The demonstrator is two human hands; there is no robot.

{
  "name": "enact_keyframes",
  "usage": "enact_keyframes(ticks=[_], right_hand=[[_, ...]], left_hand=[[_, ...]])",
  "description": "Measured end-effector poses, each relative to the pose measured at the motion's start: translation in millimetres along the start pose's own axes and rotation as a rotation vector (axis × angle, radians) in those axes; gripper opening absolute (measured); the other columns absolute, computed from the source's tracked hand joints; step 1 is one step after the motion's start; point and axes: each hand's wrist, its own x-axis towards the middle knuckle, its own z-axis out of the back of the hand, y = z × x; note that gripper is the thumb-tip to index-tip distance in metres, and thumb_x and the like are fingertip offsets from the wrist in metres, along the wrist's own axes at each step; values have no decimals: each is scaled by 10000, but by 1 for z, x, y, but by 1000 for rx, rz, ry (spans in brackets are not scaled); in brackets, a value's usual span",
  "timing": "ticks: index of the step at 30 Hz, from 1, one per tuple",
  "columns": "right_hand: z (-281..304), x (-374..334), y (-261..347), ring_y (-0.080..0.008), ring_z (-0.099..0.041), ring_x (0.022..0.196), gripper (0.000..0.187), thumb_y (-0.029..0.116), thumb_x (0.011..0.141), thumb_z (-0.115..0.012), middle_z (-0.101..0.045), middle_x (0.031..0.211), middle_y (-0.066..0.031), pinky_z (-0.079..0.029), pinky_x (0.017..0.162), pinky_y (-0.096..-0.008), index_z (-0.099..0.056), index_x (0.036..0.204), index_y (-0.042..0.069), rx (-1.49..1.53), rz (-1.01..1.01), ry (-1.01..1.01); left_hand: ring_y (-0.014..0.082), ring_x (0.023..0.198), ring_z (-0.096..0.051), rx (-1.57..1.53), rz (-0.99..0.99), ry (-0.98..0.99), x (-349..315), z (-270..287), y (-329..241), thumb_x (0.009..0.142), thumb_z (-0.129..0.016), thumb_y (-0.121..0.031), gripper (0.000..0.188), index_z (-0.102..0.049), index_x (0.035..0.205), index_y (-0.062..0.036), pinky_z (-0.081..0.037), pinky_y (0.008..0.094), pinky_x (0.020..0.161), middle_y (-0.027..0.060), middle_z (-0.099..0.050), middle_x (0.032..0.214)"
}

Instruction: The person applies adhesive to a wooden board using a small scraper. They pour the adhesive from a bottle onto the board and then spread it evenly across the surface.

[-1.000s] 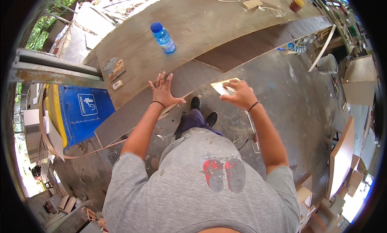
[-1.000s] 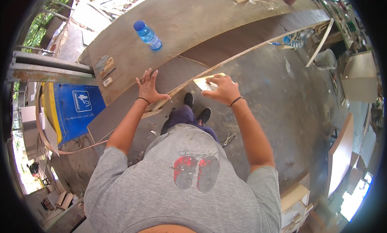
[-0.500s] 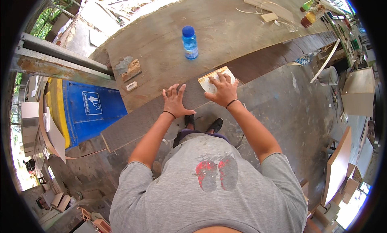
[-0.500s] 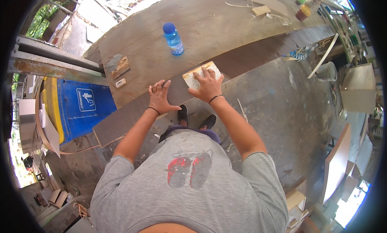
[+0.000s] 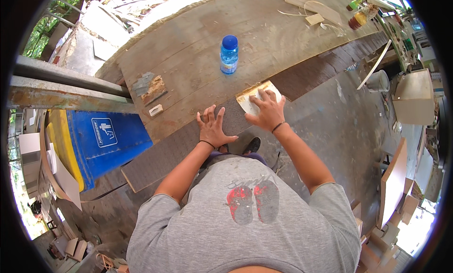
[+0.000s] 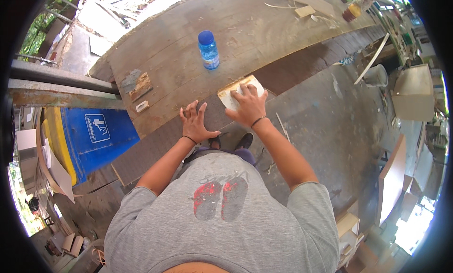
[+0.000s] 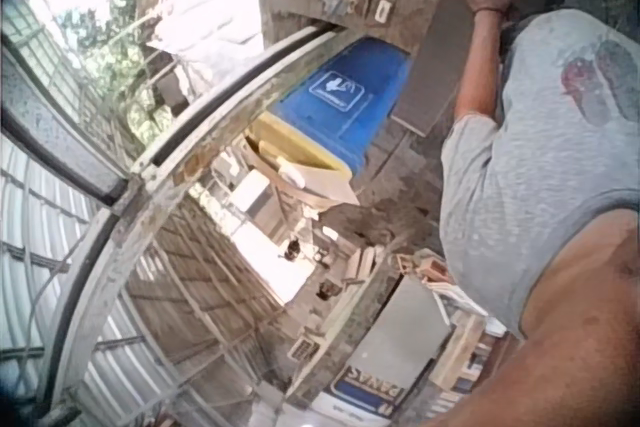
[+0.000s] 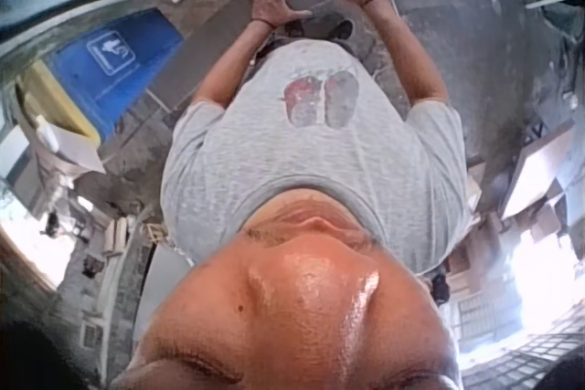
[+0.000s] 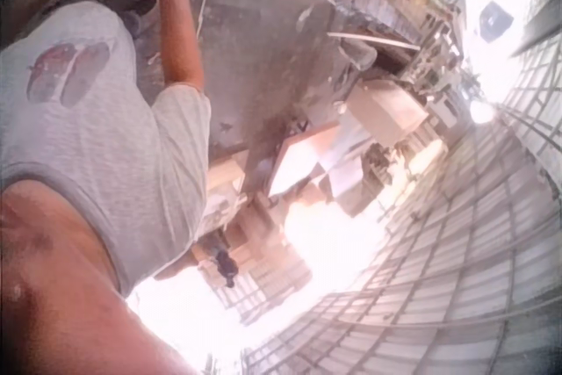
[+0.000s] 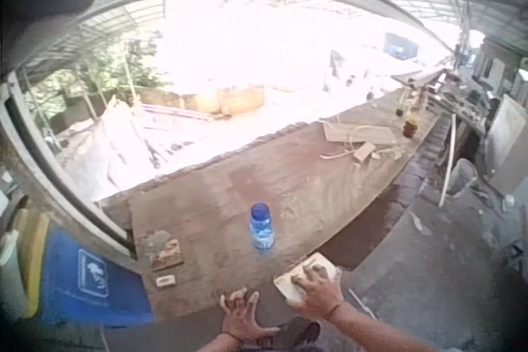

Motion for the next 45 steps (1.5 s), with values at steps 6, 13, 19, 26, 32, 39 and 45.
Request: enact_keyframes(ticks=[6, 13, 19, 26, 32, 39, 45], right_hand=[[2, 27, 13, -296, -387, 1365, 642, 574, 708, -664, -490, 1436, -96, -243, 1006, -758, -659, 1258, 242, -65, -19, 177], [11, 27, 17, -292, -387, 1367, 650, 586, 711, -663, -504, 1422, -94, -238, 1013, -766, -656, 1263, 243, -91, -31, 198], [5, 24, 12, -284, -393, 1362, 649, 570, 704, -671, -510, 1415, -88, -245, 1010, -765, -656, 1262, 239, -99, -26, 236], [7, 34, 13, -272, -404, 1355, 657, 580, 696, -680, -524, 1400, -66, -263, 1016, -760, -653, 1265, 253, -130, -29, 264], [19, 46, 12, -253, -400, 1358, 650, 551, 667, -709, -535, 1395, -39, -289, 1005, -748, -659, 1256, 281, -131, -34, 400], [34, 39, 1, -238, -439, 1304, 588, 542, 648, -723, -584, 1306, -17, -327, 985, -730, -708, 1161, 256, -179, -28, 440], [53, 16, -40, -210, -484, 1229, 521, 562, 666, -694, -607, 1220, 21, -365, 950, -679, -725, 1073, 238, -218, -117, 537]], left_hand=[[338, 1411, -201, -8, 4, 19, 0, -4, 2, 511, -790, -682, 1164, -362, 1456, -154, -74, 629, 1120, 169, -290, 1461], [333, 1412, -191, -19, 2, 20, 0, -5, 2, 523, -774, -696, 1145, -379, 1451, -152, -68, 635, 1120, 161, -286, 1464], [339, 1410, -187, -18, -1, 23, 0, -6, 3, 523, -773, -697, 1142, -380, 1445, -150, -72, 639, 1118, 165, -282, 1461], [344, 1407, -192, -19, -15, 19, 2, -6, 3, 523, -773, -692, 1140, -381, 1443, -146, -83, 640, 1114, 169, -284, 1457], [348, 1409, -206, -28, 0, 35, 1, -1, -1, 531, -799, -668, 1154, -343, 1450, -141, -83, 625, 1118, 189, -292, 1457], [341, 1413, -201, -14, 6, 36, -1, 0, -1, 523, -796, -676, 1160, -336, 1445, -144, -83, 625, 1121, 185, -281, 1458], [341, 1403, -198, -22, -16, 13, 0, -1, 0, 534, -794, -676, 1144, -335, 1436, -142, -92, 627, 1114, 180, -278, 1453]])
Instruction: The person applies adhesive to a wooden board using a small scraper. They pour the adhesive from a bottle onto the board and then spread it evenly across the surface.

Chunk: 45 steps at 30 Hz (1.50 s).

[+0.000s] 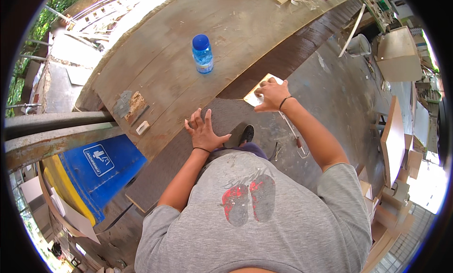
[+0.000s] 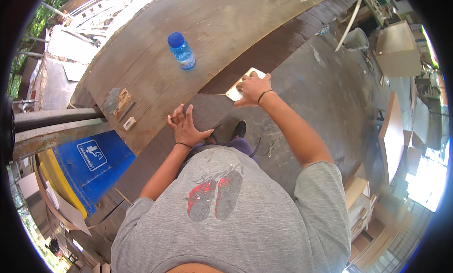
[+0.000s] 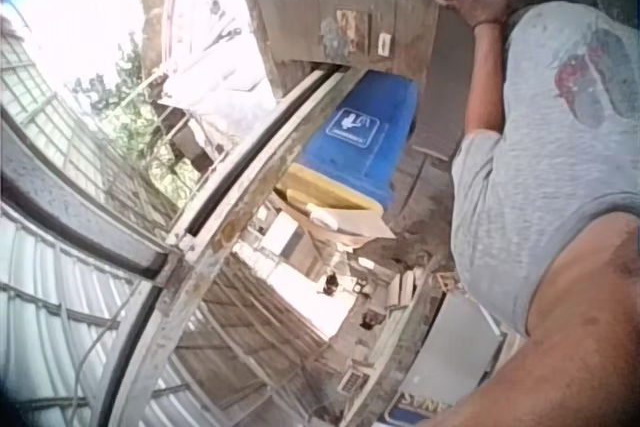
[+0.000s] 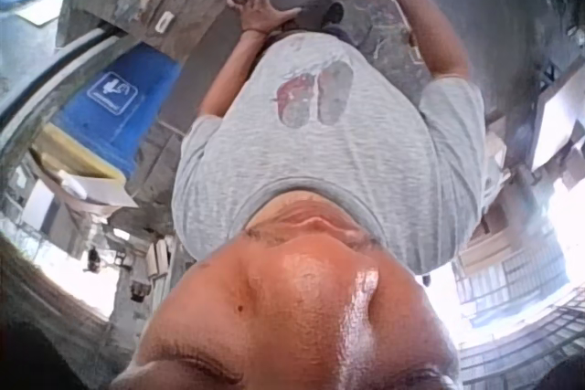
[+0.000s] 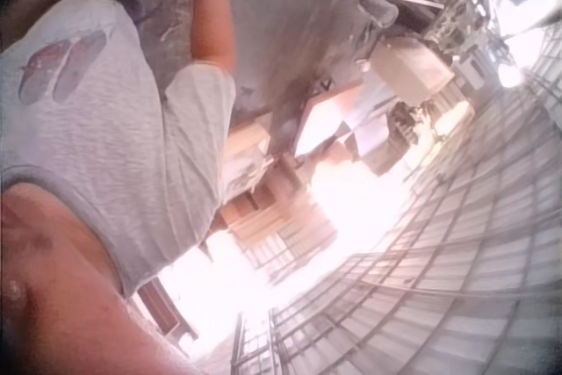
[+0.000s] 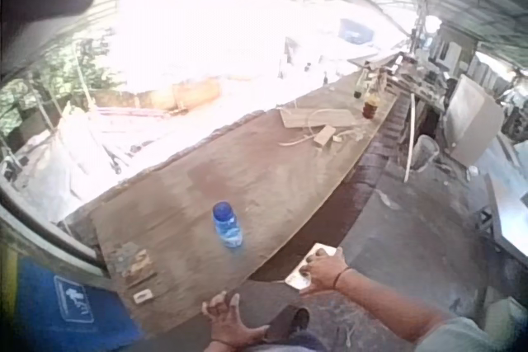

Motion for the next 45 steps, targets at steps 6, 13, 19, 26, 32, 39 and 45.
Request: enact_keyframes(ticks=[6, 13, 19, 26, 32, 39, 45], right_hand=[[-31, -30, -44, -238, -490, 1229, 521, 553, 649, -708, -614, 1242, 8, -361, 934, -674, -721, 1071, 248, -34, -94, 99], [-42, -59, 3, -269, -475, 1258, 571, 515, 654, -694, -603, 1305, -14, -342, 967, -619, -699, 1140, 215, 185, -58, -201], [-52, -32, 82, -303, -441, 1288, 619, 543, 669, -697, -556, 1377, -76, -287, 994, -627, -685, 1198, 222, 278, 163, -509], [-77, -4, 131, -294, -406, 1307, 638, 563, 678, -685, -483, 1437, -74, -262, 967, -726, -657, 1231, 247, 230, 172, -581], [-91, 7, 142, -296, -390, 1318, 627, 558, 696, -700, -493, 1427, -88, -256, 988, -715, -662, 1231, 233, 214, 182, -668], [-42, -20, 150, -309, -391, 1338, 624, 562, 725, -658, -498, 1426, -96, -242, 986, -757, -659, 1245, 217, 210, 110, -407], [-45, 3, 152, -291, -400, 1349, 619, 563, 697, -657, -521, 1411, -71, -230, 1008, -756, -674, 1219, 231, 187, 85, -405]], left_hand=[[356, 1382, -210, -11, -9, -50, 1, -9, 2, 523, -770, -693, 1141, -365, 1442, -151, -90, 633, 1111, 169, -282, 1464], [349, 1433, -160, -69, 8, 23, 2, -1, 3, 474, -776, -773, 1311, -258, 1502, -144, -56, 659, 1115, 175, -221, 1502], [365, 1466, -97, -111, -17, 17, -18, 18, 21, 444, -797, -765, 1389, -188, 1531, -152, 4, 694, 1119, 160, -168, 1542], [326, 1461, -139, -37, 115, 133, -46, 28, 47, 427, -820, -743, 1401, -178, 1530, -164, -2, 684, 1128, 116, -200, 1533], [306, 1447, -174, -62, 63, 73, -47, 22, 51, 433, -825, -730, 1362, -219, 1516, -169, -43, 646, 1138, 104, -268, 1487], [301, 1430, -196, -44, 57, 50, -48, 17, 52, 443, -826, -722, 1330, -251, 1500, -157, -69, 634, 1128, 108, -269, 1484], [315, 1417, -203, -87, 38, 33, -46, 22, 49, 465, -858, -632, 1264, -277, 1487, -167, -78, 653, 1121, 113, -290, 1470]])
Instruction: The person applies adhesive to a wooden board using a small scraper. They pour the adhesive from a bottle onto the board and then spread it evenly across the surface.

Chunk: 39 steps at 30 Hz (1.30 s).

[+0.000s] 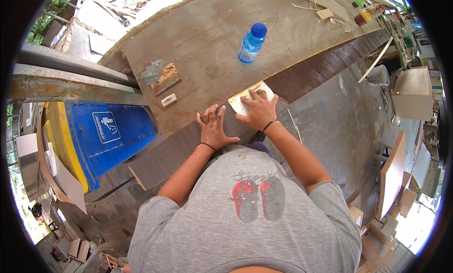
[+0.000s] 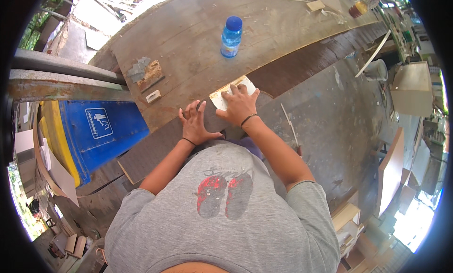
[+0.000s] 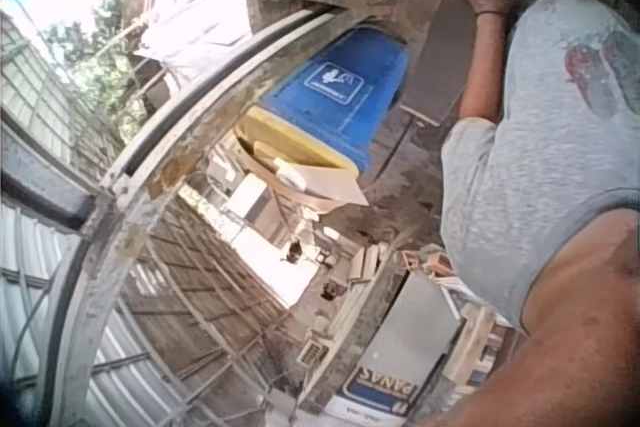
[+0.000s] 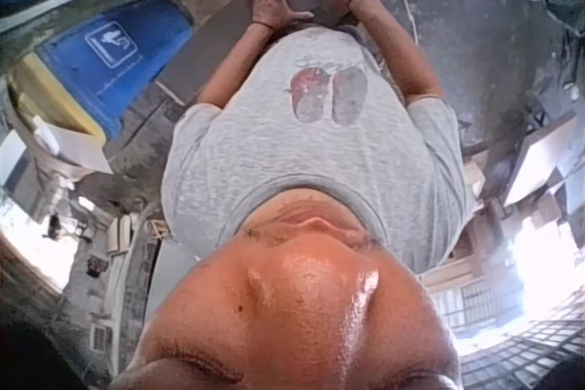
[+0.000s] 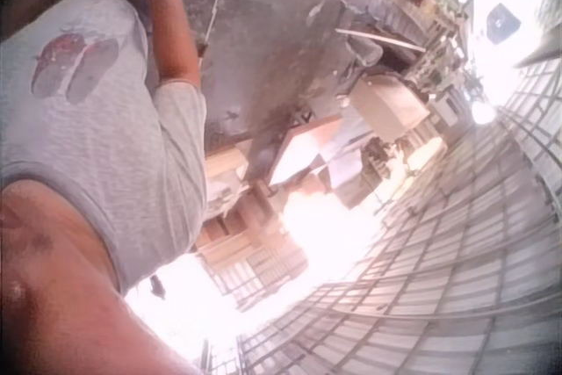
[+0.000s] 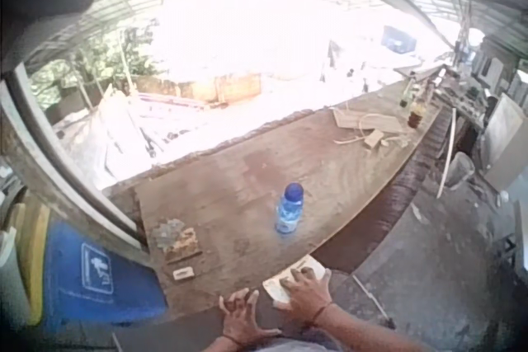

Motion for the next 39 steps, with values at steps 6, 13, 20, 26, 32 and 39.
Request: enact_keyframes(ticks=[6, 13, 20, 26, 32, 39], right_hand=[[8, 0, 3, -288, -401, 1348, 616, 572, 708, -653, -514, 1418, -67, -254, 993, -757, -670, 1226, 239, -45, -4, 77], [7, 1, 1, -293, -430, 1319, 617, 579, 724, -667, -546, 1362, -81, -282, 982, -768, -670, 1228, 223, -75, 5, 84], [35, 2, -21, -271, -461, 1275, 576, 566, 697, -693, -593, 1261, -60, -299, 972, -769, -706, 1162, 226, -120, -14, 279], [42, -23, -62, -261, -476, 1258, 583, 595, 672, -699, -602, 1250, -34, -309, 962, -761, -718, 1146, 256, -139, -99, 365], [48, -63, -100, -261, -481, 1266, 606, 587, 667, -692, -637, 1241, -26, -312, 954, -738, -706, 1186, 275, -114, -247, 514], [34, -118, -163, -302, -632, 1102, 652, 497, 874, -586, -647, 1227, -162, -488, 971, -451, -576, 1315, 18, 1472, -127, 297]], left_hand=[[305, 1419, -195, 2, 7, -5, -1, -3, 2, 478, -849, -639, 1241, -295, 1480, -159, -73, 648, 1124, 110, -293, 1465], [302, 1430, -203, 32, 21, 23, 0, 0, 1, 444, -835, -689, 1306, -288, 1485, -122, -75, 632, 1131, 119, -285, 1478], [296, 1430, -187, 4, 34, 28, 1, 0, 2, 473, -841, -630, 1235, -301, 1475, -149, -62, 639, 1135, 107, -278, 1478], [299, 1422, -228, 36, 22, 1, 0, -3, 1, 460, -836, -650, 1279, -276, 1487, -133, -98, 629, 1131, 114, -291, 1478], [305, 1419, -243, 30, 1, -45, 0, -6, 2, 468, -827, -657, 1263, -281, 1485, -143, -102, 634, 1128, 118, -307, 1476], [314, 1442, -204, 32, -34, -77, 0, -12, 8, 460, -822, -691, 1305, -243, 1505, -168, -87, 659, 1132, 108, -271, 1514]])
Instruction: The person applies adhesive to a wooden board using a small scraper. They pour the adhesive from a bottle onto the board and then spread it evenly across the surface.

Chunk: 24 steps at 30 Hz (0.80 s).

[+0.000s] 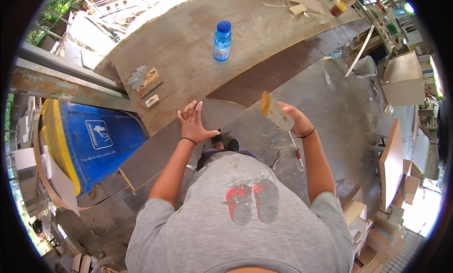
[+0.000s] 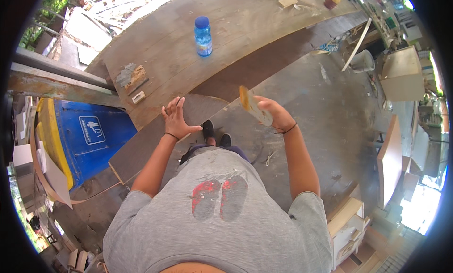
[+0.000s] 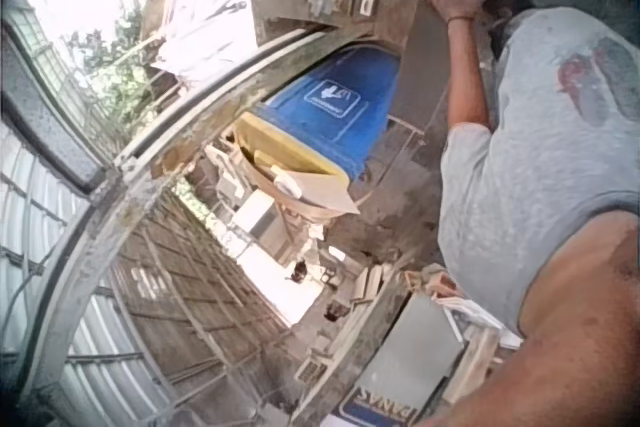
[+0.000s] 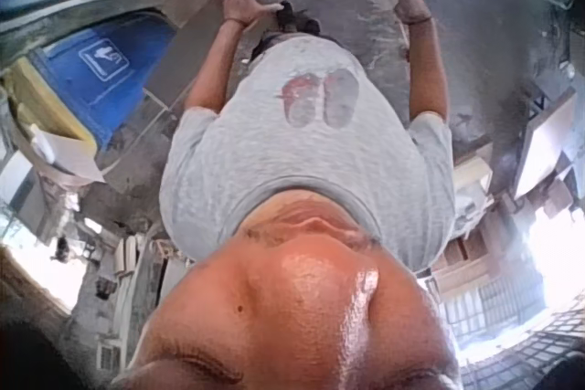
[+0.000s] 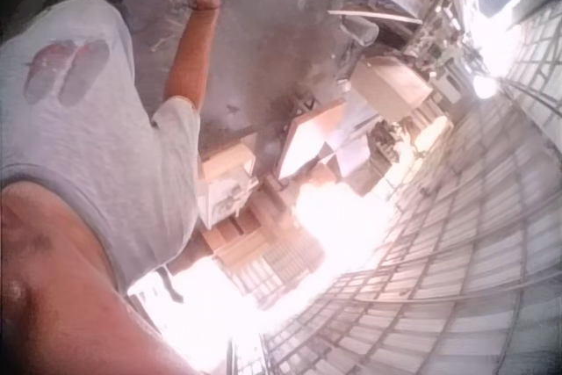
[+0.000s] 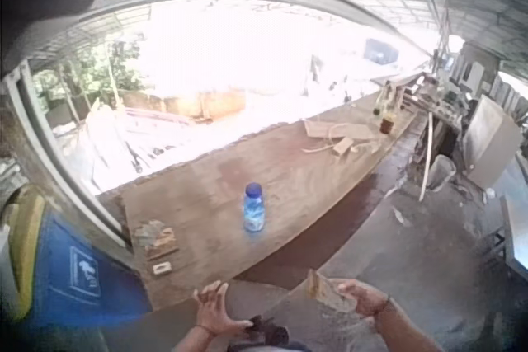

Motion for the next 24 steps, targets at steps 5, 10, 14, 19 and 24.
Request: enact_keyframes(ticks=[5, 10, 14, 19, 24], right_hand=[[-21, -18, -27, -460, -450, 1307, 925, 765, 805, -512, -402, 1513, -152, -414, 901, -749, -379, 1499, 168, 960, 202, 202], [-51, -21, -51, -485, -386, 1348, 991, 843, 764, -481, -333, 1556, -145, -363, 896, -798, -345, 1516, 214, 1146, 250, 306], [-82, -12, -55, -490, -386, 1346, 999, 830, 769, -494, -323, 1559, -154, -365, 906, -791, -338, 1519, 190, 1168, 195, 338], [-97, 18, -51, -383, -440, 1342, 916, 711, 802, -581, -420, 1500, -154, -380, 1024, -645, -383, 1493, 143, 765, 176, 322], [-147, 54, -18, -343, -408, 1361, 761, 610, 732, -694, -476, 1443, -182, -321, 1092, -534, -636, 1284, 89, -563, 498, -152]], left_hand=[[339, 1472, -163, 6, -54, -13, -14, 11, 18, 417, -810, -751, 1389, -203, 1526, -178, -65, 677, 1134, 116, -221, 1556], [351, 1496, -97, 224, 204, 197, -57, 41, 41, 390, -813, -764, 1450, -157, 1551, -195, -29, 675, 1151, 117, -161, 1592], [341, 1499, -102, 303, 274, 242, -90, 63, 63, 411, -832, -731, 1437, -147, 1550, -185, -66, 656, 1158, 113, -157, 1604], [345, 1479, -139, 224, 252, 225, -101, 71, 84, 418, -850, -686, 1397, -191, 1540, -176, -90, 649, 1159, 117, -196, 1577], [358, 1427, -211, 189, 168, 136, -102, 63, 93, 422, -844, -680, 1348, -245, 1514, -165, -105, 637, 1154, 134, -280, 1500]])
